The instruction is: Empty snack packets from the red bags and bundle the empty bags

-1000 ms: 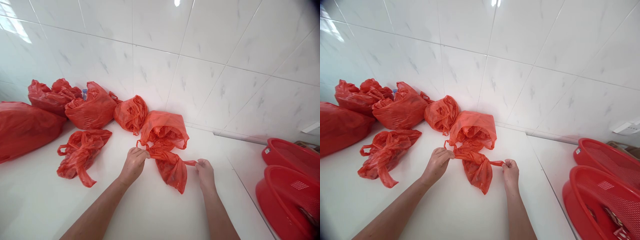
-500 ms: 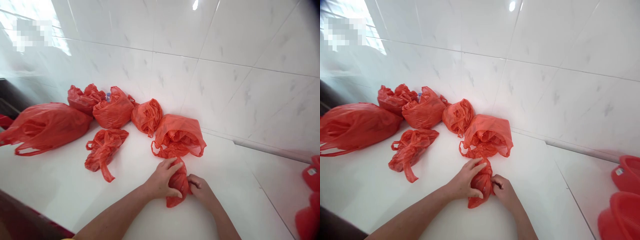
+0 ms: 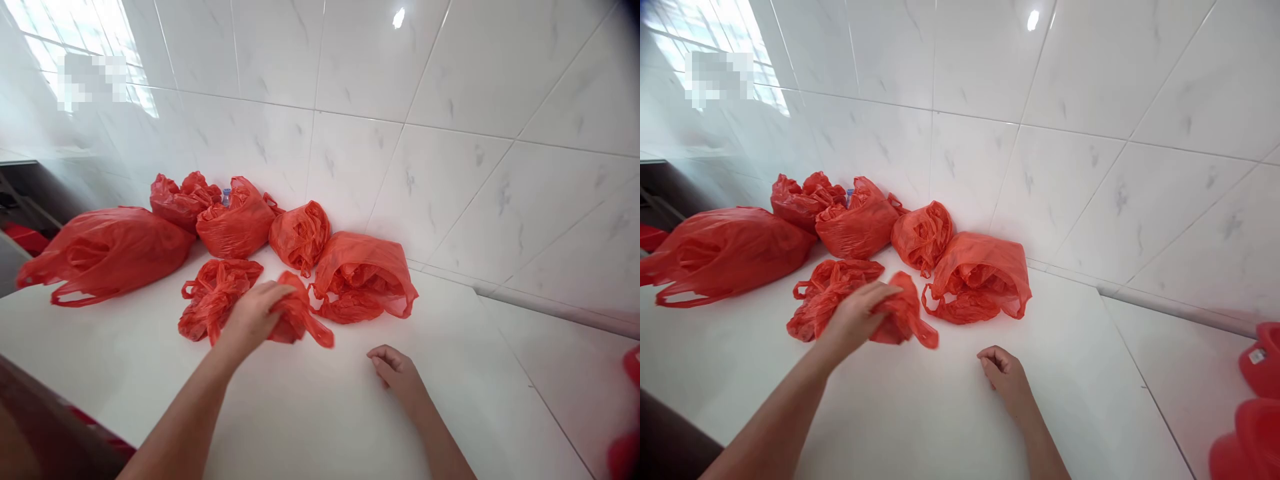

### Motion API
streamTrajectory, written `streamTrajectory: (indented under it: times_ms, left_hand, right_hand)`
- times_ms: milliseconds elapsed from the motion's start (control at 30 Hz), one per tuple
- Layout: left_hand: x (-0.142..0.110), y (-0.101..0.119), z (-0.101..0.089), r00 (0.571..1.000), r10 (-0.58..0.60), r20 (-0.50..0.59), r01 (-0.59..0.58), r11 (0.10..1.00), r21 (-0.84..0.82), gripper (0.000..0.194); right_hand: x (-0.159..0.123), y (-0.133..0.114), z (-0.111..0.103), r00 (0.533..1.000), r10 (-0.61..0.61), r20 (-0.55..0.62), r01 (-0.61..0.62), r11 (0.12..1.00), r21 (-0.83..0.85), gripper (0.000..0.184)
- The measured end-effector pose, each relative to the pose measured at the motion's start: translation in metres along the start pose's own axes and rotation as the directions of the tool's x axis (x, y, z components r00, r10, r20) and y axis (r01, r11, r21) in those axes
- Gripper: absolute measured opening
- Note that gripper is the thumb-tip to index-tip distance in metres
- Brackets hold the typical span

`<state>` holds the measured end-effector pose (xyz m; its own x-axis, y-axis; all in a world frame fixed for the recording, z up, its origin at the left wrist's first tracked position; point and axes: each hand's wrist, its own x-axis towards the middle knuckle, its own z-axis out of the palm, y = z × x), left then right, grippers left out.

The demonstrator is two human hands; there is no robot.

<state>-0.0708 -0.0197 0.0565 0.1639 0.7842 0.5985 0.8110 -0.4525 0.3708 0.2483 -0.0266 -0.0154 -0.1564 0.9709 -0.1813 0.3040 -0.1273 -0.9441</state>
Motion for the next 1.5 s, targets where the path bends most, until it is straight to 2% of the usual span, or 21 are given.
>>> streamTrajectory:
  times_ms: [133,200,267,333,433,467,533,600,633,733,800,867,933,1000,1067,1133,1200,1233,1300,1400,1500]
  left_hand:
    - [-0.007,-0.038,-0.025,0.968,-0.131,-0.216,0.198,0.924,0.327,0.044]
    - [-0.01,-0.041,-0.028,0.947,-0.182,-0.263,0.276,0.882,0.383,0.049]
    - [-0.009,-0.036,-0.024,0.943,-0.19,-0.273,0.289,0.874,0.39,0.047]
    - [-0.007,-0.029,-0.016,0.967,-0.149,-0.207,0.219,0.901,0.374,0.041]
    - [-0.007,-0.031,0.0,0.992,-0.116,0.049,0.095,0.944,0.315,0.034]
    - [-0.008,-0.035,0.005,0.978,-0.148,0.144,0.098,0.947,0.307,0.033]
    - [-0.012,-0.045,0.012,0.919,-0.288,0.269,0.187,0.92,0.344,0.031]
    - [-0.016,-0.052,0.014,0.862,-0.415,0.291,0.282,0.869,0.406,0.031]
    - [-0.017,-0.053,0.014,0.853,-0.446,0.27,0.309,0.85,0.427,0.032]
    - [-0.015,-0.04,0.016,0.904,-0.41,0.118,0.325,0.842,0.43,0.031]
    - [-0.01,-0.024,0.023,0.944,-0.325,0.055,0.287,0.893,0.348,0.031]
    - [-0.004,-0.008,0.035,0.964,-0.247,0.1,0.226,0.957,0.184,0.031]
    - [0.002,0.007,0.052,0.951,-0.219,0.218,0.226,0.974,-0.011,0.032]
    - [0.008,0.021,0.069,0.914,-0.242,0.325,0.311,0.933,-0.179,0.034]
    - [0.014,0.034,0.086,0.89,-0.244,0.385,0.387,0.851,-0.355,0.046]
    - [0.017,0.048,0.1,0.9,-0.163,0.405,0.382,0.742,-0.551,0.066]
    - [0.017,0.06,0.113,0.912,-0.061,0.406,0.351,0.63,-0.693,0.074]
    - [0.015,0.065,0.119,0.913,-0.036,0.406,0.347,0.591,-0.729,0.068]
    - [0.01,0.07,0.13,0.916,-0.07,0.396,0.364,0.562,-0.742,0.043]
    - [0.003,0.065,0.139,0.929,-0.204,0.309,0.368,0.605,-0.707,0.012]
    - [0.0,0.052,0.139,0.943,-0.274,0.188,0.329,0.679,-0.656,0.002]
  right_hand:
    - [0.005,0.003,0.015,0.976,-0.114,-0.183,0.099,0.991,-0.087,0.022]
    - [0.01,0.003,0.024,0.94,-0.227,-0.254,0.173,0.96,-0.22,0.02]
    - [0.017,0.002,0.033,0.894,-0.365,-0.258,0.252,0.888,-0.385,0.021]
    - [0.025,0.0,0.041,0.836,-0.502,-0.222,0.327,0.781,-0.532,0.028]
    - [0.034,-0.003,0.05,0.762,-0.628,-0.155,0.379,0.627,-0.681,0.043]
    - [0.037,-0.003,0.052,0.757,-0.641,-0.126,0.382,0.591,-0.71,0.047]
    - [0.04,-0.004,0.054,0.772,-0.633,-0.063,0.382,0.541,-0.749,0.056]
    - [0.042,-0.003,0.055,0.796,-0.605,-0.02,0.373,0.516,-0.771,0.062]
    - [0.043,-0.003,0.054,0.807,-0.59,-0.011,0.365,0.514,-0.776,0.063]
    - [0.044,-0.001,0.053,0.827,-0.561,-0.032,0.34,0.545,-0.767,0.064]
    - [0.045,-0.001,0.051,0.829,-0.554,-0.073,0.334,0.597,-0.73,0.055]
    - [0.043,-0.001,0.048,0.835,-0.533,-0.135,0.34,0.694,-0.635,0.038]
    - [0.04,-0.004,0.044,0.858,-0.463,-0.221,0.322,0.821,-0.472,0.026]
    - [0.034,-0.008,0.04,0.887,-0.357,-0.294,0.275,0.918,-0.285,0.024]
    - [0.028,-0.014,0.037,0.908,-0.276,-0.316,0.244,0.96,-0.136,0.026]
    - [0.023,-0.019,0.036,0.922,-0.27,-0.279,0.273,0.962,-0.028,0.028]
    - [0.022,-0.021,0.036,0.921,-0.313,-0.232,0.328,0.944,0.03,0.031]
    - [0.023,-0.02,0.037,0.912,-0.34,-0.232,0.356,0.934,0.03,0.031]
    - [0.027,-0.015,0.038,0.884,-0.372,-0.281,0.379,0.925,-0.033,0.027]
    - [0.033,-0.007,0.036,0.83,-0.384,-0.404,0.36,0.923,-0.137,0.007]
    - [0.035,-0.005,0.03,0.778,-0.346,-0.525,0.323,0.936,-0.139,0.012]
